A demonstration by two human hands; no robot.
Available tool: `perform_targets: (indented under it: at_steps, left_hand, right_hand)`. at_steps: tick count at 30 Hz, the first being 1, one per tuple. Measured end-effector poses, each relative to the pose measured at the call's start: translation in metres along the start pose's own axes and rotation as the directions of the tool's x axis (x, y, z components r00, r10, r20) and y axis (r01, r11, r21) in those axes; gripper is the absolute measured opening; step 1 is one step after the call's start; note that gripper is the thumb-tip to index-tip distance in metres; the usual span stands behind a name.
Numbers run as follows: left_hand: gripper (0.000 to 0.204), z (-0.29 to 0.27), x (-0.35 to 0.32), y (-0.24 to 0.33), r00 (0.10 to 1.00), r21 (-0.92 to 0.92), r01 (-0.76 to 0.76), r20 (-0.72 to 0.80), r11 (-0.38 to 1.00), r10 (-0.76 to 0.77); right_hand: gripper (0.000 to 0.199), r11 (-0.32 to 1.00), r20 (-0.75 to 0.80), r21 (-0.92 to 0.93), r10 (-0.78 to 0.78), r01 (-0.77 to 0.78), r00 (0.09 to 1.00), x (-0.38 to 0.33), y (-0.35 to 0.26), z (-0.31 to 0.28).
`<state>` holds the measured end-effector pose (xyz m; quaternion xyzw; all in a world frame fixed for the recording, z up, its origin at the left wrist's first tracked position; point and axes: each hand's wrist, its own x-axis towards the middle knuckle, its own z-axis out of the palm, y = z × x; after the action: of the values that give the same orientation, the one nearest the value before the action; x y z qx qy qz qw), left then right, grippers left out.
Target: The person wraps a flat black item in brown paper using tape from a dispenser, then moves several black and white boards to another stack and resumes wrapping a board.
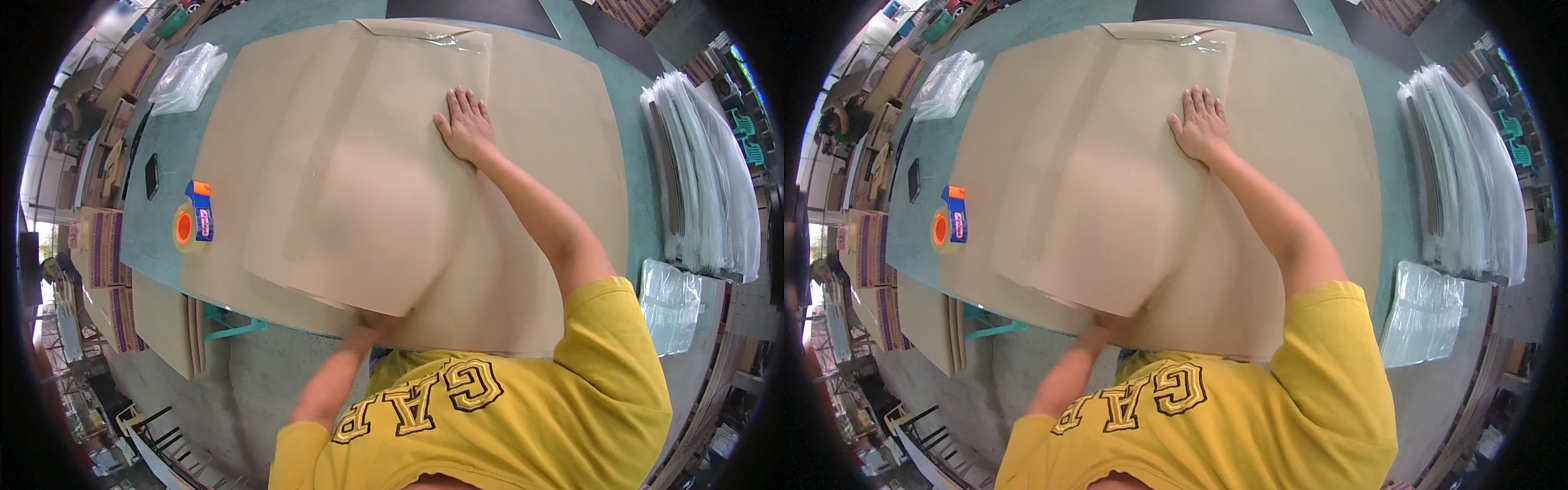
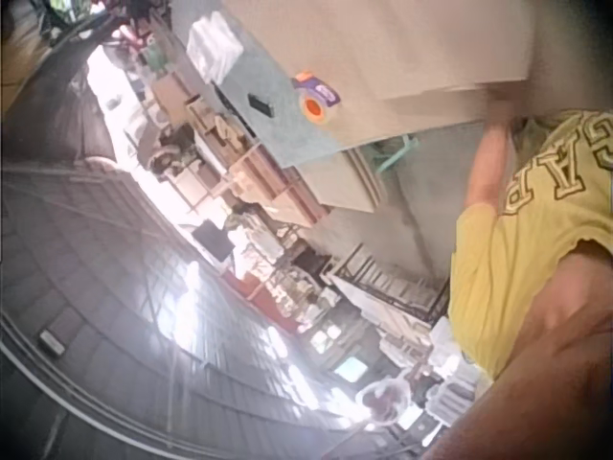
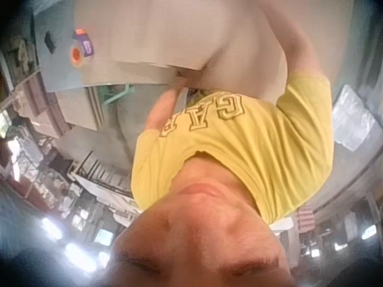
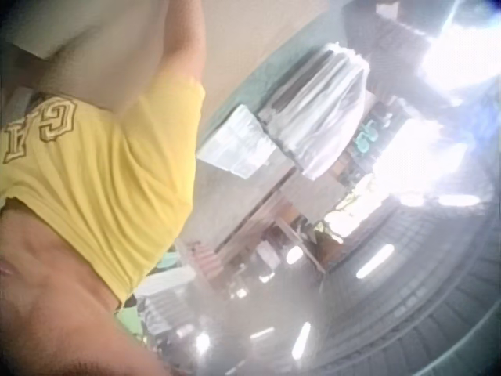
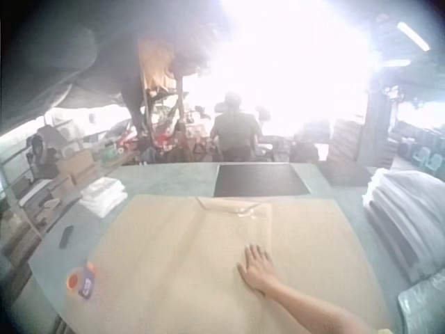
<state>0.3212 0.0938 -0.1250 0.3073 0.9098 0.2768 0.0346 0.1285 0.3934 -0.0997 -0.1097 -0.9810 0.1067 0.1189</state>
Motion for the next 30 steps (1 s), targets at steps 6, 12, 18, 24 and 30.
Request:
perform_targets:
  at_steps: [6,12,18,24,30]
  left_hand:
    - [0.044,-0.009,0.042,-0.061,0.999,0.358,0.017,0.023,0.934,-0.027]
    - [0.045,-0.006,0.033,-0.081,0.994,0.415,-0.073,0.103,0.907,0.033]
    - [0.045,-0.025,0.011,-0.108,0.952,0.396,-0.265,0.252,0.879,0.173]
    - [0.033,-0.167,0.029,-0.122,0.326,-0.277,0.164,0.921,0.947,0.213]
    - [0.021,-0.299,0.103,-0.172,0.584,-0.601,0.206,0.708,0.772,0.396]
  right_hand:
    - [0.050,0.968,-0.153,0.184,-0.144,0.171,0.978,-0.054,0.004,-0.006]
    - [0.017,0.800,-0.133,0.493,-0.320,0.343,0.938,-0.247,-0.048,-0.034]
    - [0.035,0.969,-0.109,0.247,0.027,0.000,0.994,-0.241,-0.120,-0.025]
    - [0.059,0.931,-0.045,0.201,0.318,-0.303,0.947,-0.240,-0.163,-0.010]
    - [0.051,0.870,-0.222,0.341,0.442,-0.356,0.869,-0.227,-0.193,-0.020]
